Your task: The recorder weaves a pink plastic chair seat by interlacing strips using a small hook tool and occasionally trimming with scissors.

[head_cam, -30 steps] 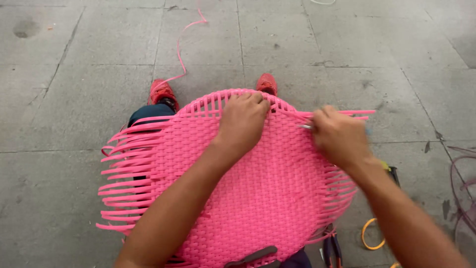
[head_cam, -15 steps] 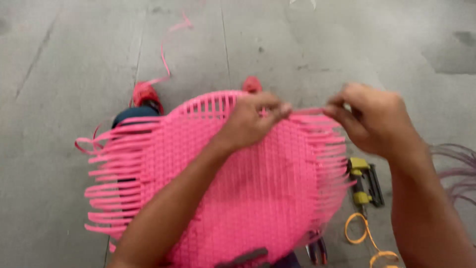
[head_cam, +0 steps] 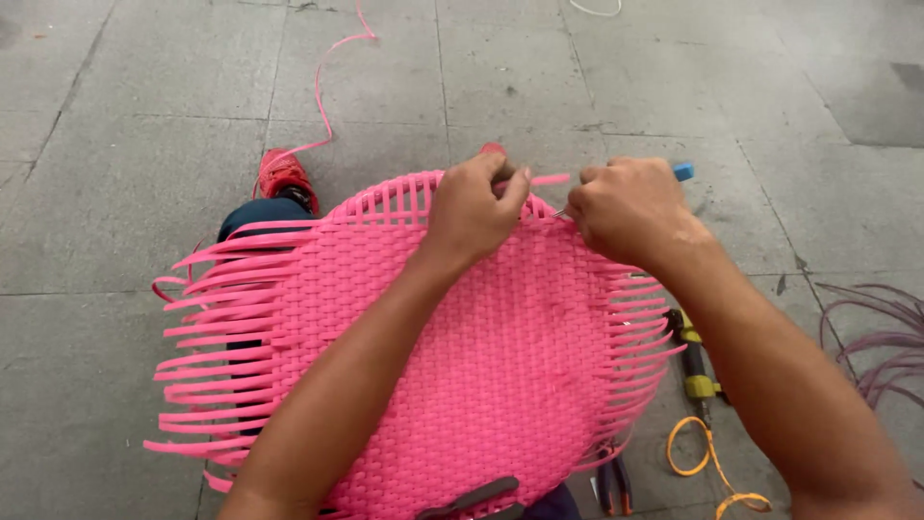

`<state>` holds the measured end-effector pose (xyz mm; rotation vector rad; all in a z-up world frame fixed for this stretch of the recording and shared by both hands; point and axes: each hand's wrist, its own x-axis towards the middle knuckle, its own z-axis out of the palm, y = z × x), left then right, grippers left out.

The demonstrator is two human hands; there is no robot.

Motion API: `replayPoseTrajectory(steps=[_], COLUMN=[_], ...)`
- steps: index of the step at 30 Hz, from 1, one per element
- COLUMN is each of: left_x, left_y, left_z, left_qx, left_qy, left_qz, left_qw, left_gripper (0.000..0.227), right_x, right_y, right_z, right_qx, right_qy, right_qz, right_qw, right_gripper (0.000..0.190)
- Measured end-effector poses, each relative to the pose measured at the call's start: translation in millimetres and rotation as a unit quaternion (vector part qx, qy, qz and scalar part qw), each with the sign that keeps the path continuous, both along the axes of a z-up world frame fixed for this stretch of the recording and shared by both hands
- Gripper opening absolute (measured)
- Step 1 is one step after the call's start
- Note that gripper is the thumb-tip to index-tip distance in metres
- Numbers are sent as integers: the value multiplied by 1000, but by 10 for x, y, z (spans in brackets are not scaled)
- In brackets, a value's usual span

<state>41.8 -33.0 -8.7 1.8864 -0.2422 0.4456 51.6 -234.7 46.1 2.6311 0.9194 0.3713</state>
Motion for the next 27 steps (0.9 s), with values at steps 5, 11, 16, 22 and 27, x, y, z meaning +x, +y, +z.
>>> replayPoseTrajectory(steps=[5,11,16,22,27], left_x=[44,51,79,64,-92], left_y=[-46,-96,-173,-247,-123], left_z=[-58,3,5,-341,-236], left_qx=[120,156,198,291,203], left_qy=[-14,59,45,-162,-259], left_qz=[62,71,79,53,2], left_qw=[991,983,976,941,944], left_gripper=[31,25,24,11,15], right_x=[248,304,392,298,168], right_y=[-132,-66,-131,-121,-155], right_z=[-328,-435,-460,-323,-199], right_qx=[132,224,206,195,202], right_qy=[53,112,134,140,144], right_qz=[11,-26,-4,30,36], right_qw=[990,968,969,970,968], right_gripper=[24,26,29,28,21])
